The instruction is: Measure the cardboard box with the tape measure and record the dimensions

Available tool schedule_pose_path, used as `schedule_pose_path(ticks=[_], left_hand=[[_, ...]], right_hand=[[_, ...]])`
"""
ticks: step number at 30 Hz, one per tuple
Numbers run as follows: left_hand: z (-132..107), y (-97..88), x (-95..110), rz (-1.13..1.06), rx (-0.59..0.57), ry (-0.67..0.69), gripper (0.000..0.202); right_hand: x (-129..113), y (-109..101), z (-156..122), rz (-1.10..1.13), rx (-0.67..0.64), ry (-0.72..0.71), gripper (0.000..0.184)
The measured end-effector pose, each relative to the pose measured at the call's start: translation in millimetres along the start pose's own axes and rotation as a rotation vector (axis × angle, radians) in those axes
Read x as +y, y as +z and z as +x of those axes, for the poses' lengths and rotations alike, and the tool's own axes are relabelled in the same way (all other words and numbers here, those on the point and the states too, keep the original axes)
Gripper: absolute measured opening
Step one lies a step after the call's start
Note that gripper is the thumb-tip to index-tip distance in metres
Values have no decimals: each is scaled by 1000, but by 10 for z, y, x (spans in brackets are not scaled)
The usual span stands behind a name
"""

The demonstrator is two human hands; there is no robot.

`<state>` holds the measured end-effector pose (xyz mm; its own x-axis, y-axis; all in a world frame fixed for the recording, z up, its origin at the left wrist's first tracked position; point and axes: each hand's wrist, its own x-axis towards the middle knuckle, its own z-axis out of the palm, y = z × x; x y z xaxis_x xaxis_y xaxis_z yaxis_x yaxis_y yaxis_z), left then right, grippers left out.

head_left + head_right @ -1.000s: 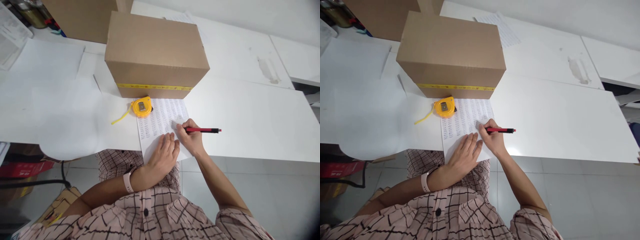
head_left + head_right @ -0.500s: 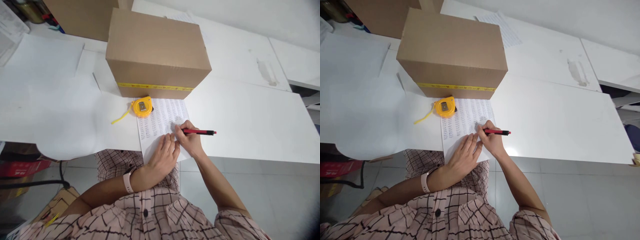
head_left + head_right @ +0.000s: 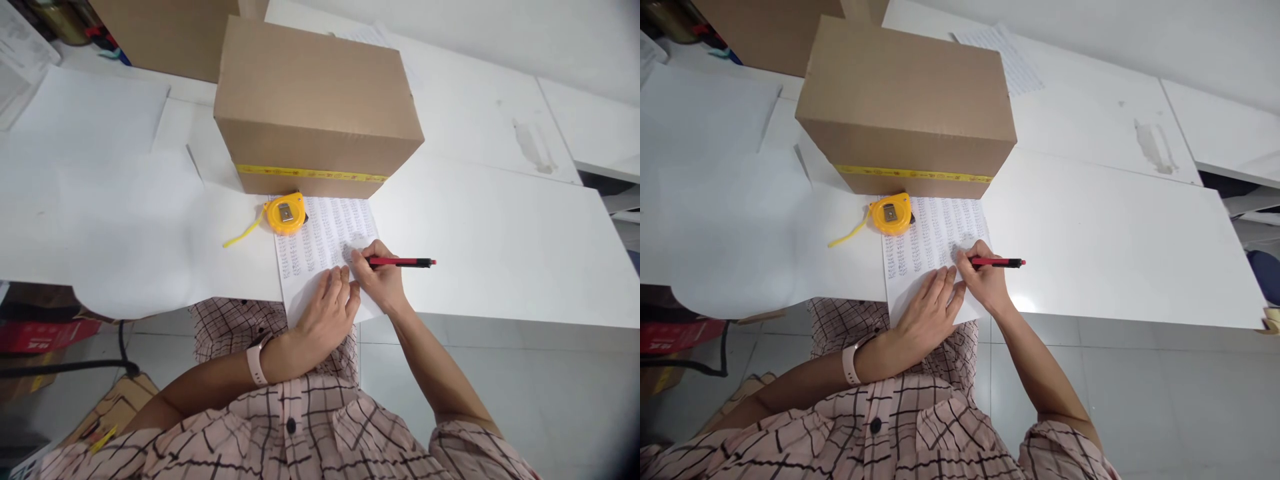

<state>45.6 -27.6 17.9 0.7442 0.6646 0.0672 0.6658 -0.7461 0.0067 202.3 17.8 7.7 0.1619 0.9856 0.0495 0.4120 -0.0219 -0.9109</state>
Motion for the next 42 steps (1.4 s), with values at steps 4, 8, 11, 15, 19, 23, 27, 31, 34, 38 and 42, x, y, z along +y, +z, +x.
schedule_pose_path(ticks=[4,8,11,15,19,23,27,31,34,38,42], left_hand=[[10,-14,-2,-18,-31,-7,50],[14,-24,-6,-5,-30,6,50],[10,-22,-7,9,-14,6,50],[9,-26,-11,-6,-33,11,51],[14,-27,-14,-38,-46,-5,49],[9,-12,-9,-44,-39,-7,50],[-1,4,-4,-15,-2,-5,49],[-1,-2,-5,2,6,-1,49],[1,-10,-6,4,-4,1,50],[4,-3,-5,15,-9,-4,49],[5,5,-3,14,13,1,49]], right_hand=[[-10,4,6,-11,-6,-7,34],[-12,7,9,12,-13,4,33],[-11,6,13,11,11,2,31],[-13,0,16,2,8,-16,32],[-5,0,17,11,-3,-4,32],[-5,3,18,19,-2,-5,32],[-16,1,21,30,29,4,31],[-15,-3,30,22,41,-4,30],[-12,-4,33,16,37,-5,29],[-20,-4,28,27,16,-7,30],[-29,-5,21,24,25,4,29]])
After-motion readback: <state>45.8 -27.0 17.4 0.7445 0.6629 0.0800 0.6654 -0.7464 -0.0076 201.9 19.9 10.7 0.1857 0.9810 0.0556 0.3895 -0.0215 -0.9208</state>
